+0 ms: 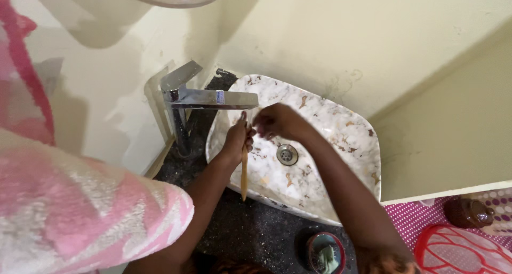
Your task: The person washes a wooden spoon under running water in a bathroom sink. They scrub the spoon with their hands, rinse it, and then place it into a small bowl on the countertop.
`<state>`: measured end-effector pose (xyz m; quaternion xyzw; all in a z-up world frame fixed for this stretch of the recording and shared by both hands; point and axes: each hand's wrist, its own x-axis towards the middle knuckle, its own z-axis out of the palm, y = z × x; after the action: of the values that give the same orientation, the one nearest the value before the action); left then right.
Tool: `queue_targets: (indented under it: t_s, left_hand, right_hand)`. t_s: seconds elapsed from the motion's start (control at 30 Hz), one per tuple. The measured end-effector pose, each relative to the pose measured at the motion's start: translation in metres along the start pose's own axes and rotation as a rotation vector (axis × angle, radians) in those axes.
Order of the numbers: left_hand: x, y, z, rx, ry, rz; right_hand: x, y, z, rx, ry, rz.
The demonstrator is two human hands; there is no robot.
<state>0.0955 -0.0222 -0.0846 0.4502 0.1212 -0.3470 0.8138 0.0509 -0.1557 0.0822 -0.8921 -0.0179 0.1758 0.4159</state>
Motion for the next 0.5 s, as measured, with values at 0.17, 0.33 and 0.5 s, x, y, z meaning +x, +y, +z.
queue_targets:
  t_s: [0.17, 0.33, 0.5]
  left_hand:
    - [0.049, -0.027, -0.027, -0.15, -0.09, 0.098]
    - [0.075, -0.04, -0.037, -0.084, 0.012, 0.083]
    - [0.034, -0.01, -0.028, -0.182, 0.078, -0.034]
  right_hand:
    - [0.032, 0.026, 0.031, 0.743, -0.094, -0.062]
    - [0.001, -0.015, -0.003, 0.034, -0.404, -0.016]
    - [-0.019, -0.084, -0.037, 0.038, -0.318, -0.087]
